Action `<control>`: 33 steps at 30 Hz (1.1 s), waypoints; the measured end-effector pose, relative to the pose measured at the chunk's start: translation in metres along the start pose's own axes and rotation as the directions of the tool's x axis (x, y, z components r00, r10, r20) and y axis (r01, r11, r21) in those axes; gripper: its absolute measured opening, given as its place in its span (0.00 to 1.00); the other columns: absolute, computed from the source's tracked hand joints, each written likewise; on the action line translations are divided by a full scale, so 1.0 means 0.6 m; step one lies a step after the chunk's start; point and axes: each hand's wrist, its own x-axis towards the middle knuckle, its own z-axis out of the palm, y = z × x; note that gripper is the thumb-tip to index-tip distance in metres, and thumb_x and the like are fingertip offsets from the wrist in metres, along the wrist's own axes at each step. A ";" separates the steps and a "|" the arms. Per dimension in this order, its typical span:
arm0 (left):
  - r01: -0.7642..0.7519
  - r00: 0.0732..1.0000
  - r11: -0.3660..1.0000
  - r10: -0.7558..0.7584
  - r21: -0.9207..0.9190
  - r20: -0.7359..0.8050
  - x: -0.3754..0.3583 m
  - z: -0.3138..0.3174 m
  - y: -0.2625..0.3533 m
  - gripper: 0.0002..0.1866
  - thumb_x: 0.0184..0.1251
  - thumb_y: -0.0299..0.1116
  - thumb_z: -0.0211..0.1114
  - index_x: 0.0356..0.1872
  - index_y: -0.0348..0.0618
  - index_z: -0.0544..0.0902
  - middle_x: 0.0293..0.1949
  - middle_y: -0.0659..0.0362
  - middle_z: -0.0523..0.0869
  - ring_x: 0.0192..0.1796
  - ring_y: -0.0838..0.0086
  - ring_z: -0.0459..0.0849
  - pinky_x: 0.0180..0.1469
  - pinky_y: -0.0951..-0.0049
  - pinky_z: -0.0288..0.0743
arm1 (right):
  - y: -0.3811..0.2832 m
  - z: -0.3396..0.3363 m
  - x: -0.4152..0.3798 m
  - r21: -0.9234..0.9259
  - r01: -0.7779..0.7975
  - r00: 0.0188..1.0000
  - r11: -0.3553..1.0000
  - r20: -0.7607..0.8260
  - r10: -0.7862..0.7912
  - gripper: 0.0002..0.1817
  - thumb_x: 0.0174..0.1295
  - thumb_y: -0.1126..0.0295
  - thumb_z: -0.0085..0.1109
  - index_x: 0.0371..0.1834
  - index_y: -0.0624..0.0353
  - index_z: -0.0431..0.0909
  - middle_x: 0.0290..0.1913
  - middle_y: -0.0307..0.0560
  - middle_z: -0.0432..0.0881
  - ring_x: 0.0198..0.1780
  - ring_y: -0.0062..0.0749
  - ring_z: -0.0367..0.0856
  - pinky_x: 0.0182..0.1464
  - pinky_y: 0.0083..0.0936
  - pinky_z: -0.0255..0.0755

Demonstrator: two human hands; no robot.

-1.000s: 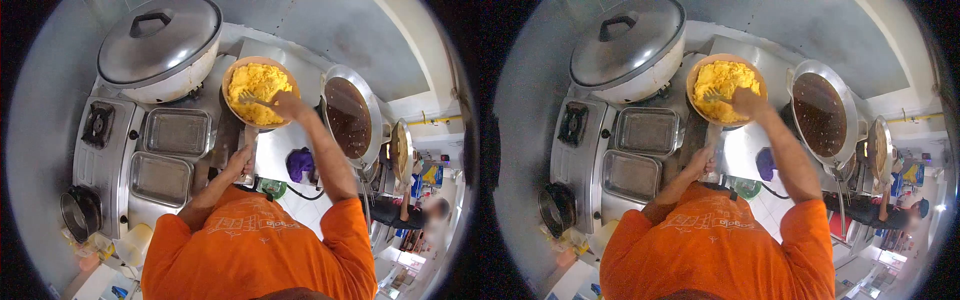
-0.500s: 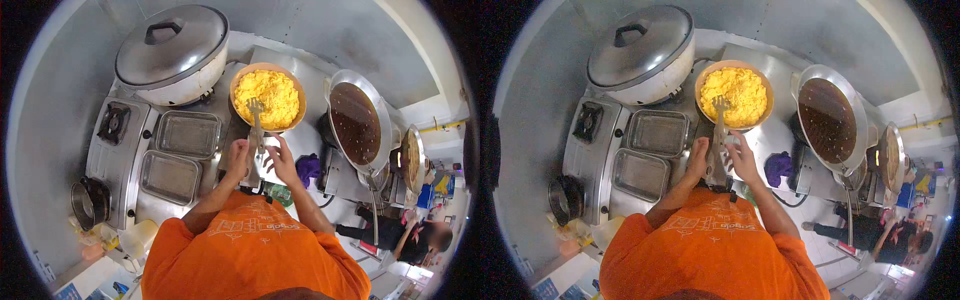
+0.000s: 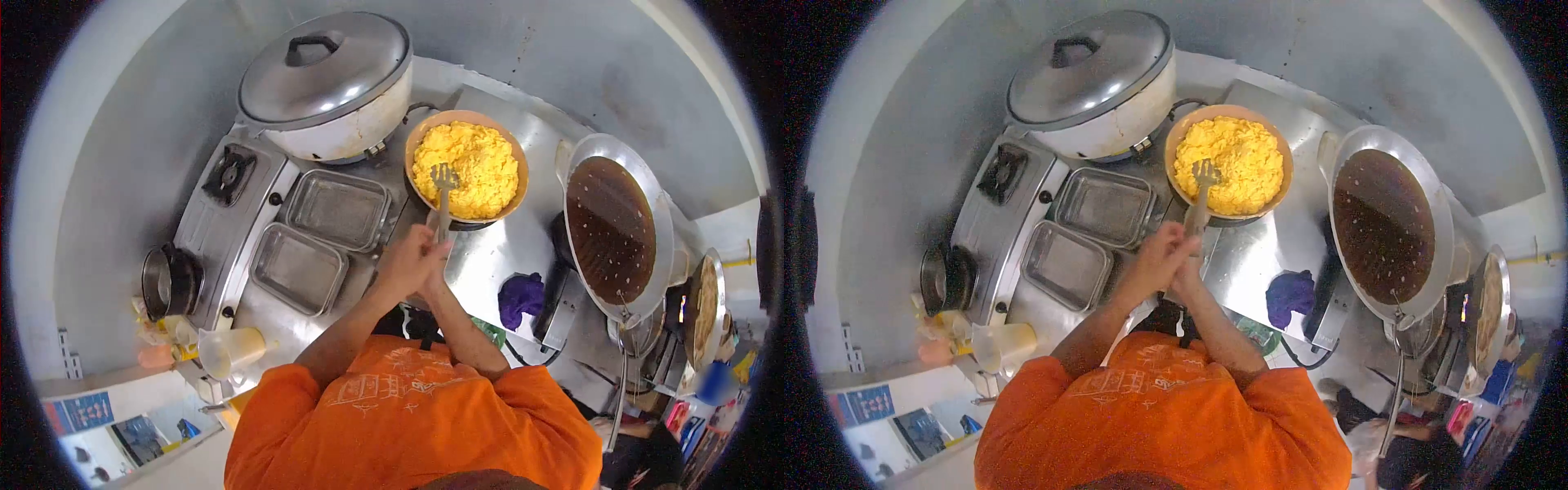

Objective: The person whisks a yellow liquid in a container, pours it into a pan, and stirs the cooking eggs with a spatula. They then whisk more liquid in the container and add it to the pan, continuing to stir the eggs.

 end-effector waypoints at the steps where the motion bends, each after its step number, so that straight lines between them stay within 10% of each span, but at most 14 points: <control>1: 0.144 0.986 0.989 -0.146 0.025 0.081 0.005 0.005 0.032 0.28 0.61 0.48 0.67 0.46 0.32 0.72 0.33 0.44 0.84 0.35 0.60 0.87 0.37 0.66 0.78 | 0.020 -0.021 0.001 -0.097 0.106 0.994 0.990 0.013 -0.105 0.09 0.65 0.63 0.54 0.46 0.49 0.74 0.39 0.40 0.79 0.42 0.30 0.80 0.44 0.27 0.78; 4: -0.067 0.998 0.979 0.063 0.194 0.026 0.056 0.064 -0.027 0.31 0.56 0.48 0.71 0.47 0.30 0.72 0.29 0.45 0.84 0.29 0.62 0.87 0.32 0.66 0.80 | -0.076 0.021 -0.064 -0.295 0.112 0.974 0.949 -0.158 -0.164 0.07 0.66 0.63 0.52 0.42 0.51 0.73 0.33 0.37 0.78 0.30 0.25 0.77 0.30 0.22 0.73; 7: 0.206 0.977 0.922 -0.176 -0.328 0.119 0.030 0.100 -0.028 0.27 0.58 0.52 0.68 0.41 0.32 0.79 0.32 0.49 0.85 0.24 0.72 0.84 0.26 0.73 0.77 | -0.169 0.011 -0.101 -0.363 -0.147 0.972 0.920 -0.226 0.066 0.03 0.63 0.70 0.52 0.34 0.51 0.68 0.23 0.35 0.72 0.14 0.16 0.65 0.12 0.13 0.56; 10: 0.115 0.993 0.954 -0.105 -0.275 0.052 -0.005 0.084 -0.040 0.20 0.65 0.47 0.63 0.30 0.35 0.81 0.25 0.56 0.84 0.24 0.74 0.83 0.26 0.73 0.74 | -0.224 0.054 -0.121 -0.481 -0.201 0.968 0.853 -0.232 0.097 0.09 0.58 0.74 0.57 0.31 0.51 0.65 0.16 0.32 0.63 0.12 0.14 0.58 0.09 0.14 0.49; 12: -0.067 0.942 0.952 -0.039 -0.300 -0.333 -0.036 0.051 -0.103 0.18 0.63 0.43 0.67 0.29 0.36 0.79 0.21 0.57 0.82 0.23 0.76 0.78 0.26 0.73 0.71 | -0.233 0.011 -0.109 -0.521 -0.252 0.959 0.816 -0.247 0.139 0.08 0.60 0.69 0.57 0.34 0.53 0.66 0.17 0.31 0.61 0.11 0.15 0.56 0.09 0.16 0.51; 14: -0.125 0.533 0.992 0.043 -0.029 -0.845 -0.074 -0.018 -0.200 0.17 0.60 0.41 0.68 0.39 0.36 0.78 0.37 0.52 0.81 0.42 0.65 0.78 0.46 0.64 0.70 | -0.238 0.028 -0.113 -0.483 -0.274 0.947 0.831 -0.286 0.146 0.12 0.59 0.67 0.61 0.31 0.51 0.63 0.16 0.30 0.58 0.11 0.15 0.55 0.09 0.16 0.50; 15: 0.202 0.246 0.949 0.189 0.241 -0.951 -0.086 -0.053 -0.303 0.25 0.57 0.43 0.70 0.46 0.33 0.75 0.42 0.49 0.78 0.49 0.59 0.75 0.54 0.58 0.65 | -0.237 0.025 -0.109 -0.460 -0.286 0.943 0.841 -0.291 0.161 0.13 0.59 0.66 0.62 0.31 0.51 0.63 0.16 0.30 0.58 0.10 0.15 0.55 0.09 0.16 0.49; 17: 0.528 0.003 0.849 0.001 0.003 -1.000 -0.145 -0.128 -0.439 0.44 0.51 0.45 0.74 0.61 0.26 0.62 0.45 0.46 0.77 0.51 0.53 0.74 0.59 0.53 0.63 | -0.246 0.007 -0.105 -0.394 -0.347 0.928 0.851 -0.273 0.253 0.13 0.60 0.62 0.63 0.33 0.50 0.66 0.16 0.31 0.60 0.12 0.17 0.59 0.11 0.18 0.53; 19: 0.237 0.258 0.929 -0.341 -0.283 -0.904 -0.180 -0.161 -0.611 0.44 0.52 0.42 0.72 0.65 0.28 0.59 0.51 0.43 0.77 0.52 0.54 0.76 0.56 0.55 0.69 | -0.259 0.007 -0.100 -0.309 -0.443 0.886 0.842 -0.296 0.357 0.13 0.60 0.60 0.62 0.33 0.50 0.66 0.17 0.32 0.62 0.15 0.18 0.62 0.14 0.18 0.57; 22: 0.157 0.453 0.723 -0.658 -0.673 -0.601 -0.226 -0.174 -0.580 0.41 0.52 0.36 0.69 0.66 0.30 0.60 0.56 0.40 0.76 0.51 0.57 0.80 0.49 0.61 0.76 | -0.269 -0.025 -0.083 -0.203 -0.506 0.857 0.838 -0.224 0.463 0.09 0.64 0.60 0.57 0.35 0.51 0.71 0.20 0.32 0.65 0.20 0.19 0.65 0.19 0.19 0.61; 26: 0.245 0.439 0.902 -0.430 -0.355 -0.789 -0.325 -0.172 -0.784 0.32 0.52 0.28 0.65 0.62 0.35 0.67 0.51 0.44 0.80 0.46 0.61 0.84 0.43 0.67 0.79 | -0.276 -0.046 -0.063 0.012 -0.577 0.817 0.817 0.009 0.577 0.06 0.67 0.64 0.52 0.34 0.52 0.73 0.16 0.29 0.59 0.14 0.16 0.55 0.14 0.15 0.51; 29: 0.327 0.520 0.905 -0.414 -0.274 -0.747 -0.395 -0.196 -0.710 0.29 0.54 0.31 0.68 0.58 0.34 0.72 0.42 0.47 0.84 0.41 0.63 0.84 0.42 0.65 0.79 | -0.265 0.009 -0.081 -0.238 -0.477 0.868 0.846 -0.277 0.412 0.10 0.64 0.64 0.55 0.27 0.48 0.66 0.15 0.28 0.56 0.13 0.15 0.52 0.12 0.14 0.46; 31: 0.539 0.291 0.827 -0.362 -0.161 -0.886 -0.393 -0.202 -0.649 0.31 0.56 0.36 0.71 0.58 0.33 0.71 0.50 0.46 0.79 0.42 0.60 0.82 0.43 0.64 0.78 | -0.260 0.025 -0.084 -0.323 -0.439 0.883 0.839 -0.326 0.337 0.13 0.61 0.64 0.59 0.25 0.47 0.63 0.15 0.28 0.55 0.14 0.15 0.52 0.13 0.15 0.47; 33: 0.430 0.165 0.858 0.232 0.282 -0.959 -0.332 -0.216 -0.544 0.26 0.58 0.33 0.69 0.56 0.34 0.73 0.50 0.48 0.78 0.48 0.62 0.79 0.52 0.62 0.74 | -0.262 0.036 -0.088 -0.335 -0.427 0.883 0.840 -0.355 0.308 0.13 0.61 0.64 0.59 0.26 0.48 0.64 0.15 0.28 0.55 0.14 0.15 0.53 0.13 0.15 0.48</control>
